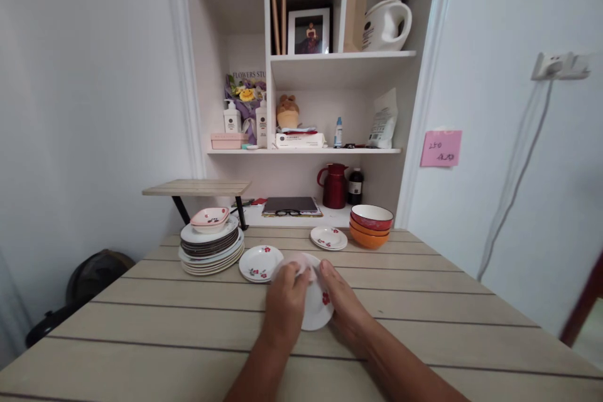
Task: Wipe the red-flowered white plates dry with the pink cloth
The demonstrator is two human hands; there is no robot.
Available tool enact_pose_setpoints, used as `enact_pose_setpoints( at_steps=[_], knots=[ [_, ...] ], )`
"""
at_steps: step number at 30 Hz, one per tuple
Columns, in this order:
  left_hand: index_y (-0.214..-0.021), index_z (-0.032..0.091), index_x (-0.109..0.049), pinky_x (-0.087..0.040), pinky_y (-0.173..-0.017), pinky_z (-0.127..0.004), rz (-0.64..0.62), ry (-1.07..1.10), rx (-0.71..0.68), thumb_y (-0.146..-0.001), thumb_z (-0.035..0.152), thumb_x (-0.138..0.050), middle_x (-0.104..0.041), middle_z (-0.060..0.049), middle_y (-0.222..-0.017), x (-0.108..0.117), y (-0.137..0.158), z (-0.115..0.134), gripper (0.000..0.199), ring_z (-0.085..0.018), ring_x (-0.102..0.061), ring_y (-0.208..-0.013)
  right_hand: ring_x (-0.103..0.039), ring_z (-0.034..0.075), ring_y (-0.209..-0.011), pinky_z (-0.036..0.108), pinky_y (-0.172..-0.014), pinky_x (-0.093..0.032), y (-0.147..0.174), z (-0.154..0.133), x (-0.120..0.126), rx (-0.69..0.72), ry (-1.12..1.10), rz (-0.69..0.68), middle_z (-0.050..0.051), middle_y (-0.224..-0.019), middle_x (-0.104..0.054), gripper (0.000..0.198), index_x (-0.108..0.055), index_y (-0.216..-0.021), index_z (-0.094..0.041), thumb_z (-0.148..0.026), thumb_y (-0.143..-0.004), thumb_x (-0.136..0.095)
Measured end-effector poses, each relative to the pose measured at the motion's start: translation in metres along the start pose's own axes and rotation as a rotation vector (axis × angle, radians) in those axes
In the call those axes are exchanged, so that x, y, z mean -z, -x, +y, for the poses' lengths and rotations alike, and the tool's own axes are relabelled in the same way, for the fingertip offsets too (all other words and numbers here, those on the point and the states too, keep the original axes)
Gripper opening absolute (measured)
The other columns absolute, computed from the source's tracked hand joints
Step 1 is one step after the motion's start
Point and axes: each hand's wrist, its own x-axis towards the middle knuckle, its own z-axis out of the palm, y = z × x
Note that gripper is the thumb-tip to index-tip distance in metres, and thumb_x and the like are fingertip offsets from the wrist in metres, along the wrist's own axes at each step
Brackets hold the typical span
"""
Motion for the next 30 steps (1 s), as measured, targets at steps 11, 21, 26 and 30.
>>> enact_pose_setpoints(
  at_steps=[11, 21, 26, 30],
  knots=[
    [-0.107, 0.02, -0.068, -0.053, -0.079, -0.031, 0.107, -0.163, 0.179, -0.092, 0.021, -0.05, -0.064, -0.01, -0.104, 0.004, -0.002, -0.01, 0.024, -0.021, -0.064, -0.096, -0.066, 0.022, -0.089, 0.035, -0.08, -0.05, 0.004, -0.001, -0.011, 0.011, 0.072, 0.035, 0.006, -0.101, -0.073, 0.046, -0.063, -0.106, -0.02, -0.057, -0.079, -0.065],
    [-0.094, 0.023, -0.071, -0.051, -0.08, -0.03, -0.119, 0.243, 0.092, -0.093, 0.021, -0.045, -0.061, -0.005, -0.094, 0.0, -0.005, 0.011, 0.026, -0.017, -0.059, -0.089, -0.069, 0.027, -0.095, 0.039, -0.086, -0.052, 0.004, -0.006, -0.013, -0.119, -0.02, 0.081, 0.014, -0.1, -0.075, 0.059, -0.065, -0.107, -0.012, -0.063, -0.08, -0.06],
    [-0.094, 0.024, -0.072, -0.049, -0.078, -0.028, -0.228, 0.377, 0.024, -0.09, 0.015, -0.047, -0.061, -0.005, -0.097, -0.007, -0.001, 0.017, 0.027, -0.017, -0.057, -0.09, -0.069, 0.028, -0.097, 0.037, -0.089, -0.052, 0.0, -0.007, -0.006, -0.229, -0.111, 0.027, 0.018, -0.097, -0.074, 0.065, -0.068, -0.1, -0.007, -0.067, -0.082, -0.053],
    [-0.087, 0.023, -0.072, -0.045, -0.074, -0.027, -0.36, 0.473, -0.005, -0.09, 0.016, -0.05, -0.061, -0.004, -0.093, -0.007, -0.002, 0.017, 0.023, -0.017, -0.057, -0.087, -0.071, 0.025, -0.086, 0.036, -0.081, -0.055, -0.008, -0.003, 0.005, -0.244, -0.19, 0.003, 0.014, -0.087, -0.074, 0.056, -0.068, -0.094, -0.01, -0.063, -0.083, -0.055]
  ],
)
